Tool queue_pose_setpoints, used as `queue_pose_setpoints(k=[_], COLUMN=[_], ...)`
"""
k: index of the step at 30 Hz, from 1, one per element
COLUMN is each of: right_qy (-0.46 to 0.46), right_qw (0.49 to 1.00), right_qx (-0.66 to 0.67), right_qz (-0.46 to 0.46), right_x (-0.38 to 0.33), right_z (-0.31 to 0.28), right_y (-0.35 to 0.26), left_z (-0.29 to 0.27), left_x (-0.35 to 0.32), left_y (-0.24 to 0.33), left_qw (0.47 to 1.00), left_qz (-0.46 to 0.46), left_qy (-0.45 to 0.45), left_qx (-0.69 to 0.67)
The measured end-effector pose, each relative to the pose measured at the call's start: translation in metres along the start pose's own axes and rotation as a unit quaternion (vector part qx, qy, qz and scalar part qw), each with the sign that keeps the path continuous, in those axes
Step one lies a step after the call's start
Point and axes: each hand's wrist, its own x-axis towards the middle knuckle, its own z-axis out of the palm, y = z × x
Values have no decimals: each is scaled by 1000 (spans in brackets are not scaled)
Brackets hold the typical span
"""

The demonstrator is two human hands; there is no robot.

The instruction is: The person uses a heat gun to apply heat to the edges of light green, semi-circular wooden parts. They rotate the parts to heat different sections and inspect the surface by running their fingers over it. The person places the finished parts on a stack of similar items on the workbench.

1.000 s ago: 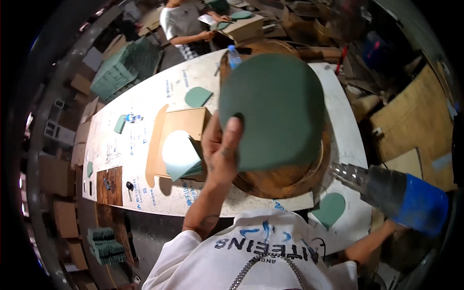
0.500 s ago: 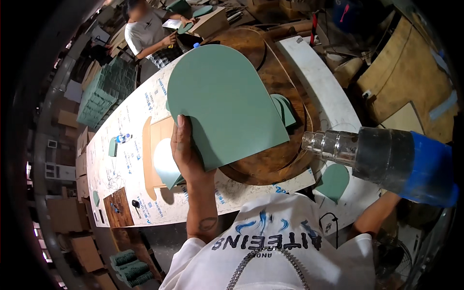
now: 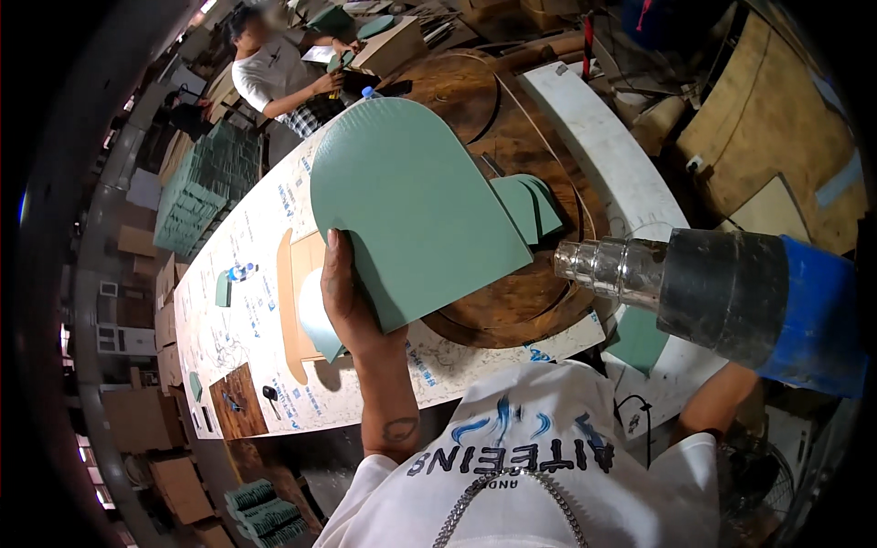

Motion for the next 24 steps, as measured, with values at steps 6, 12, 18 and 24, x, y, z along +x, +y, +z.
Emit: queue_pose_setpoints(k=[6,12,18,24], right_qy=[0,-5,-17,-27], right_qw=[1000,1000,1000,1000], right_qx=[2,3,5,0], right_qz=[1,2,3,14], right_x=[1,1,4,17], right_z=[1,0,3,-8], right_y=[0,-1,3,17], left_z=[13,4,7,10], left_x=[-3,-4,-3,-8], left_y=[5,1,7,15], left_qw=[992,989,987,995], left_qz=[-33,-18,-56,-19], left_qy=[115,134,142,64], left_qx=[46,63,-46,-72])
